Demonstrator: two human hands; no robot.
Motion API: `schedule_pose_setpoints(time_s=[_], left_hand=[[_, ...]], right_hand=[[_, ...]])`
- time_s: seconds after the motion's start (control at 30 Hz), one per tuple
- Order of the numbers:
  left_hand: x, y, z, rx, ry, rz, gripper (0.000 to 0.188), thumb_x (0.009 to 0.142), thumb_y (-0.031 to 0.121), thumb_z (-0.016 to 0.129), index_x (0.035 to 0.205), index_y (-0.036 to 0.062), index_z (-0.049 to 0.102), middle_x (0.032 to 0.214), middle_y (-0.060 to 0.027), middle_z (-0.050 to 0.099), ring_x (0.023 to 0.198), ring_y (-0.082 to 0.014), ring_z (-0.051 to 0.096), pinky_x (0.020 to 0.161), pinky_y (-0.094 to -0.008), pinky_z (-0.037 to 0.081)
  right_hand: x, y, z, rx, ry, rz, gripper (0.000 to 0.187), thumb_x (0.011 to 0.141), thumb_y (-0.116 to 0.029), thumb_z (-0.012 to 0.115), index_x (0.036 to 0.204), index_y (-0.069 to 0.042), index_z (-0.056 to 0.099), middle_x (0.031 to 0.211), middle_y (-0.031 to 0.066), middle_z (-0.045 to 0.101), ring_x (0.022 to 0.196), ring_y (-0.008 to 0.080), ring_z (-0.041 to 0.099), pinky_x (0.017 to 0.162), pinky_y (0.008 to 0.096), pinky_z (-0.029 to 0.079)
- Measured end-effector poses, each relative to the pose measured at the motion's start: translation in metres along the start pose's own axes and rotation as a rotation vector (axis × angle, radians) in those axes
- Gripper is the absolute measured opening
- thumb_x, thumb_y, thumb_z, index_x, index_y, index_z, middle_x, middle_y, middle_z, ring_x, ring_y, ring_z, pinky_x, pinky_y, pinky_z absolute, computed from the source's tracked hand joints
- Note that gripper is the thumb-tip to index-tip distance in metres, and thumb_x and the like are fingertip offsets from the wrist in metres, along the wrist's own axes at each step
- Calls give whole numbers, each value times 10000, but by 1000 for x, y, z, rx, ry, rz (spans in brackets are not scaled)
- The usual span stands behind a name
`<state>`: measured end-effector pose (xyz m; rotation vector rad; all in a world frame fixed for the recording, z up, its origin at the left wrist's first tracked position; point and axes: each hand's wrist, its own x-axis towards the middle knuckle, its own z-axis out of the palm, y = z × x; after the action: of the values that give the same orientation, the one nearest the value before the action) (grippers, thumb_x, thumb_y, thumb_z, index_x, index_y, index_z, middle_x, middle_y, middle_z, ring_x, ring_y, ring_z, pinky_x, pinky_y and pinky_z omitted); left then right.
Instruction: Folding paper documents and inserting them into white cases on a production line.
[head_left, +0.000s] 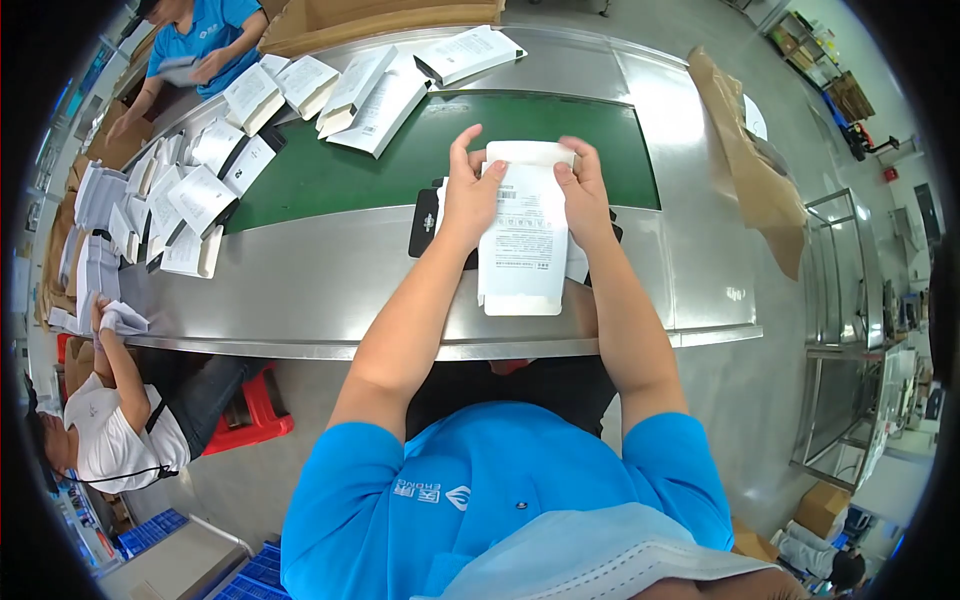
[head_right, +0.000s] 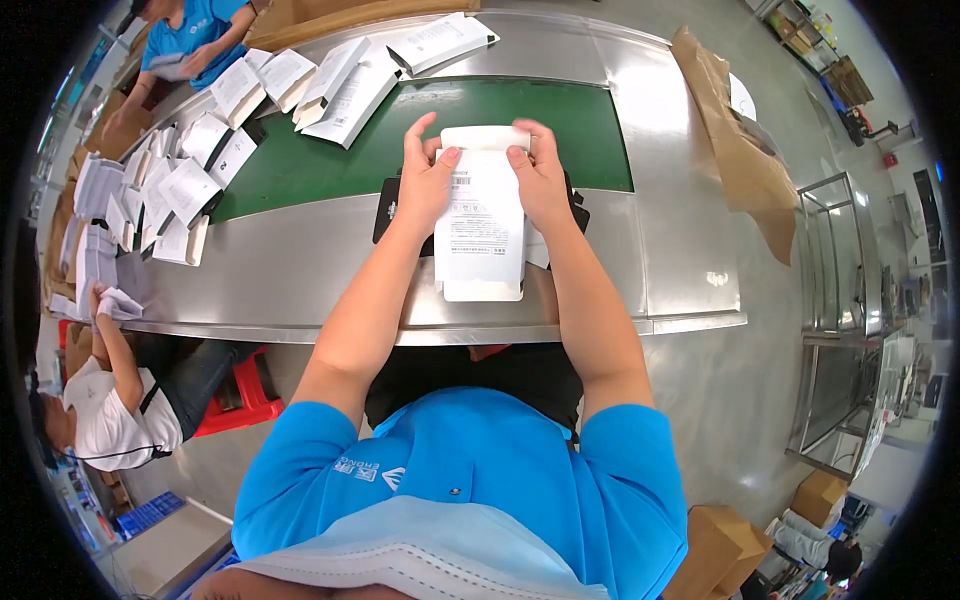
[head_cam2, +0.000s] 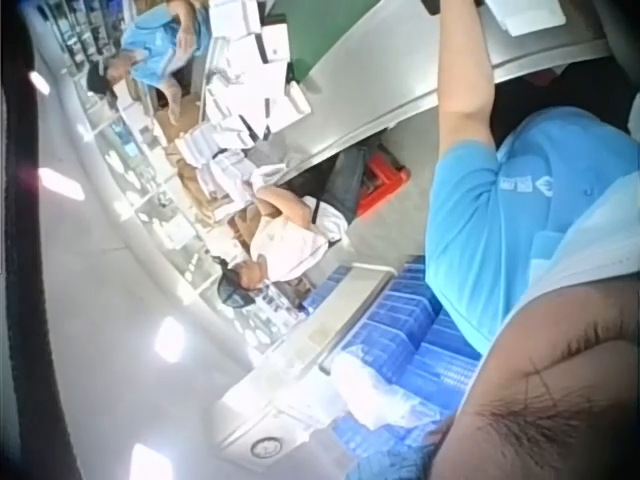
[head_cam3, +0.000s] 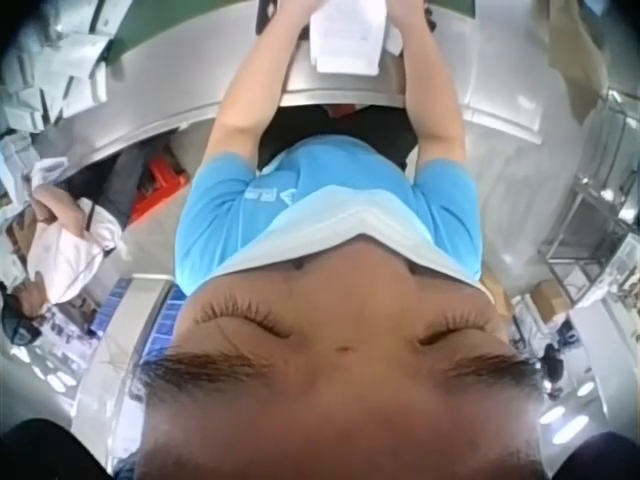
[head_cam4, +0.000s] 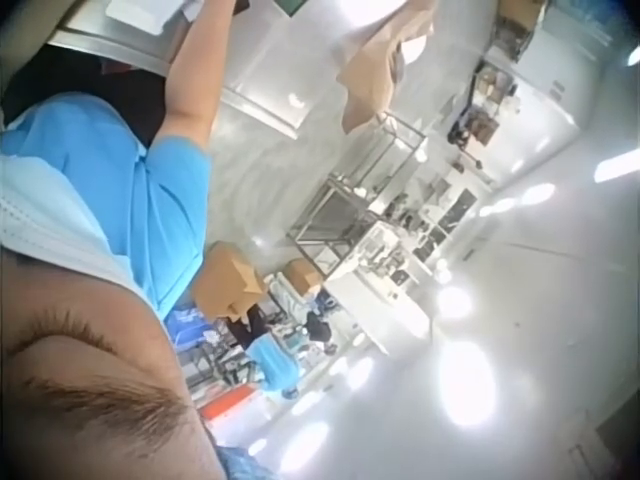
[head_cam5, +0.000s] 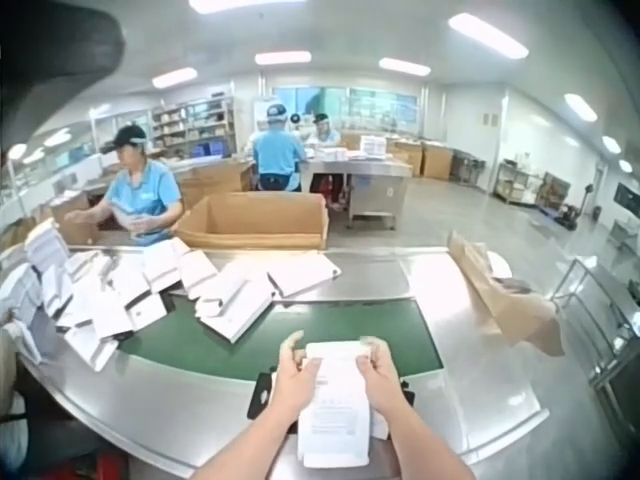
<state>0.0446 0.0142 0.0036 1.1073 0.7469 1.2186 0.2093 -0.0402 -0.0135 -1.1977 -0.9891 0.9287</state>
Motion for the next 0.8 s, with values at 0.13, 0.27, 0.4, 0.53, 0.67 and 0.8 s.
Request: schedule_pose_setpoints(time_s=[0.13, 0.27, 0.4, 0.53, 0.67, 0.8], left_hand=[[0, -11, -7, 126, -18, -22, 214, 974, 182, 697, 1128, 36, 667, 949, -24, 645, 800, -70, 549, 698, -223, 451], [3, -23, -8, 220, -1, -58, 210, 914, 229, 762, 1007, 47, 713, 733, 64, 539, 662, -33, 457, 587, -224, 378], [2, -12, -6, 229, 66, -211, 130, 962, 132, 687, 1045, 32, 689, 841, 26, 612, 725, -42, 513, 635, -217, 427], [5, -13, -6, 66, 77, -304, 109, 976, 141, 665, 994, 34, 674, 810, 32, 585, 709, -55, 501, 638, -231, 434], [6, -17, -11, 78, 14, -226, 164, 1000, 182, 648, 908, 47, 634, 822, 6, 614, 724, -74, 524, 664, -250, 463], [4, -13, -8, 44, 3, -220, 259, 1014, 263, 658, 869, 51, 629, 869, -36, 666, 747, -87, 552, 676, -254, 468]], right_hand=[[-3, -21, 0, 207, -16, 205, 117, 1039, -167, 573, 1078, -60, 597, 1091, 78, 657, 972, 112, 598, 830, 278, 521], [-3, -18, -3, 306, -65, 209, 144, 1016, -104, 564, 1154, -72, 588, 1127, 97, 657, 976, 143, 611, 827, 298, 528], [-6, -20, 8, 265, 66, 309, 165, 997, -94, 530, 1143, -65, 602, 1055, 85, 668, 936, 157, 626, 817, 312, 529], [-1, -13, 2, 238, 119, 398, 140, 987, -139, 554, 1051, -53, 643, 999, 69, 676, 871, 142, 618, 779, 316, 530], [-4, -22, 7, 317, 92, 374, 147, 987, -150, 550, 969, -56, 662, 979, 71, 692, 850, 133, 618, 765, 310, 522], [-6, -19, 9, 191, 78, 344, 249, 1030, -259, 551, 980, -50, 677, 993, 76, 704, 839, 153, 644, 769, 323, 539]])
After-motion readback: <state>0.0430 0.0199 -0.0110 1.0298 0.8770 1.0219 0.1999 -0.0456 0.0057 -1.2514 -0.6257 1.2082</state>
